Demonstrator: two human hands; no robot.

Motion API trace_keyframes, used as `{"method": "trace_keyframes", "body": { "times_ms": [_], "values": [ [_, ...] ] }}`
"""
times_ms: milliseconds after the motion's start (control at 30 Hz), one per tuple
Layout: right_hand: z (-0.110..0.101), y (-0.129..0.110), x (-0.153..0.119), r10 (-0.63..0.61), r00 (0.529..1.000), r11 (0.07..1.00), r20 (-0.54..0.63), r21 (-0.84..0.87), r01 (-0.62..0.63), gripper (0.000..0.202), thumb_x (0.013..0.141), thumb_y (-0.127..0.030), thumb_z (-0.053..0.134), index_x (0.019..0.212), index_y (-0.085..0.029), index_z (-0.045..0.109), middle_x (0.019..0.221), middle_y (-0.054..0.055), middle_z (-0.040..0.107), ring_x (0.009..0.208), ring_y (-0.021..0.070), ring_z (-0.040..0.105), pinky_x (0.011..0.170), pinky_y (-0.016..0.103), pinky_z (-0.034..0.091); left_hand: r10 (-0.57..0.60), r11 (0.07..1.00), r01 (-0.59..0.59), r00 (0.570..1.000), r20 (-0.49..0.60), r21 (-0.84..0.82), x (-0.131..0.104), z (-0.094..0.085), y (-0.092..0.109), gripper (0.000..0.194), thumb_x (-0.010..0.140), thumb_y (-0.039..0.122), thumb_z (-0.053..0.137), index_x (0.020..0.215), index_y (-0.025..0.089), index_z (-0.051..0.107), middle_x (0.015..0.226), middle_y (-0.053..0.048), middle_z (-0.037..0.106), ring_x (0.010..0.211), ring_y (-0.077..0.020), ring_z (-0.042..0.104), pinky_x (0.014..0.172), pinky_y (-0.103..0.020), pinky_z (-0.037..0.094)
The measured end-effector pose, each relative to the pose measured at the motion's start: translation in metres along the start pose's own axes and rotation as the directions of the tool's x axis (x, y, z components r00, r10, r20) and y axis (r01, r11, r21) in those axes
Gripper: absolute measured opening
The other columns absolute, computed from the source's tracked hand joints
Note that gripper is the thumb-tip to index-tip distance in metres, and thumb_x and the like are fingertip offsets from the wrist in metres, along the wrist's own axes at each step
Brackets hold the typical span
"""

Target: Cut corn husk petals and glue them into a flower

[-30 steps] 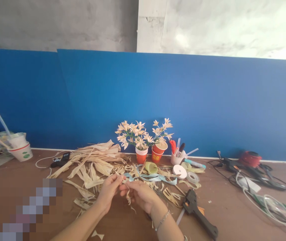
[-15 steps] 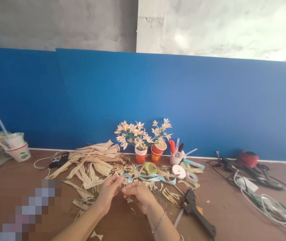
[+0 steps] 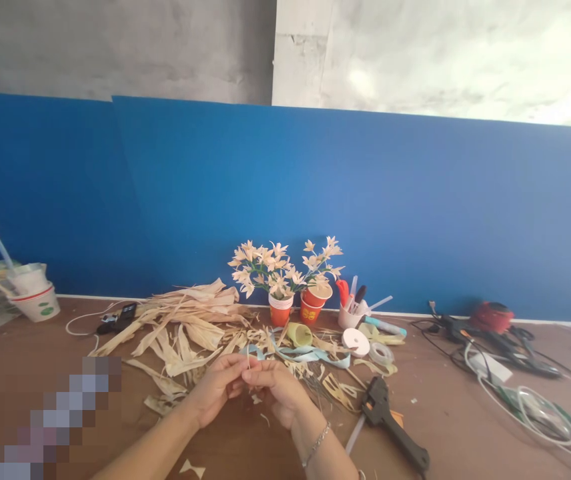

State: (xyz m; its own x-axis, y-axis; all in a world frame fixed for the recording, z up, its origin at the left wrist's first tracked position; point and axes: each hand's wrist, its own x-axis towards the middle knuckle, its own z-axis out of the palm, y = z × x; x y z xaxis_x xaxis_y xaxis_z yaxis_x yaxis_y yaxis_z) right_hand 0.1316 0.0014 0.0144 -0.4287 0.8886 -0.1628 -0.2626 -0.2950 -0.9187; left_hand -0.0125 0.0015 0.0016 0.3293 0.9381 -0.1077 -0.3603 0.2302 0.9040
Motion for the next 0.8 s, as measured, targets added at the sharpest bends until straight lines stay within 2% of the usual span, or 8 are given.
{"method": "trace_keyframes", "body": {
  "times_ms": [133,267,400,533,633,800],
  "values": [
    [-0.0006,-0.0052,-0.0023,0.081,0.997,0.995,0.003,0.057,-0.081,0.026,0.056,-0.034,0.083,0.058,-0.013,0.067,0.050,-0.003,0.057,0.048,0.0061,0.041,0.050,0.020,0.023,0.036,0.999,-0.036,0.999,0.002,0.008,-0.0011,0.0014,0.0021,0.036,0.066,0.046,0.074,0.074,0.012,0.069,0.054,0.001,0.053,0.049,-0.0065,0.038,0.048,-0.020,0.020],
    [-0.0003,-0.0055,-0.0025,0.085,0.996,0.994,0.017,0.064,-0.086,0.026,0.053,-0.032,0.084,0.056,-0.013,0.066,0.047,-0.004,0.055,0.047,0.0057,0.040,0.050,0.020,0.024,-0.016,1.000,0.016,1.000,0.003,-0.016,-0.0031,0.0021,0.0028,0.036,0.065,0.046,0.076,0.081,0.014,0.070,0.058,0.001,0.056,0.052,-0.0081,0.045,0.050,-0.020,0.024],
    [-0.0026,-0.0043,-0.0008,0.124,0.992,0.989,0.013,0.084,-0.125,0.027,0.053,-0.032,0.085,0.060,-0.013,0.067,0.050,-0.004,0.056,0.048,0.0053,0.042,0.049,0.020,0.025,0.029,0.999,-0.029,1.000,0.006,-0.014,-0.0024,0.0013,0.0026,0.035,0.065,0.045,0.075,0.072,0.012,0.068,0.054,0.002,0.052,0.050,-0.0063,0.040,0.048,-0.020,0.021],
    [-0.0078,-0.0038,0.0021,0.150,0.988,0.984,-0.037,0.099,-0.146,0.026,0.056,-0.031,0.083,0.067,-0.012,0.069,0.057,-0.001,0.061,0.050,0.0058,0.045,0.046,0.019,0.023,0.103,0.992,-0.110,0.989,-0.110,-0.059,0.0014,-0.0004,0.0029,0.038,0.061,0.046,0.078,0.073,0.012,0.066,0.048,0.007,0.040,0.046,-0.0040,0.028,0.045,-0.018,0.016],
    [-0.0078,-0.0027,0.0044,0.118,0.988,0.989,-0.104,0.102,-0.107,0.023,0.051,-0.026,0.083,0.061,-0.012,0.067,0.053,-0.001,0.060,0.049,0.0058,0.044,0.046,0.019,0.024,0.137,0.987,-0.147,0.980,-0.147,-0.058,0.0028,-0.0004,0.0023,0.038,0.061,0.046,0.077,0.067,0.012,0.062,0.046,0.009,0.030,0.045,-0.0039,0.021,0.043,-0.018,0.013],
    [0.0002,-0.0030,0.0032,0.057,0.980,0.998,-0.190,0.035,-0.051,0.017,0.049,-0.020,0.078,0.055,-0.013,0.064,0.050,-0.002,0.058,0.048,0.0066,0.043,0.049,0.021,0.029,0.167,0.982,-0.179,0.973,-0.156,-0.063,0.0021,0.0010,-0.0015,0.040,0.066,0.041,0.075,0.056,0.016,0.045,0.047,0.009,0.029,0.045,-0.0043,0.019,0.043,-0.018,0.013]
  ]
}}
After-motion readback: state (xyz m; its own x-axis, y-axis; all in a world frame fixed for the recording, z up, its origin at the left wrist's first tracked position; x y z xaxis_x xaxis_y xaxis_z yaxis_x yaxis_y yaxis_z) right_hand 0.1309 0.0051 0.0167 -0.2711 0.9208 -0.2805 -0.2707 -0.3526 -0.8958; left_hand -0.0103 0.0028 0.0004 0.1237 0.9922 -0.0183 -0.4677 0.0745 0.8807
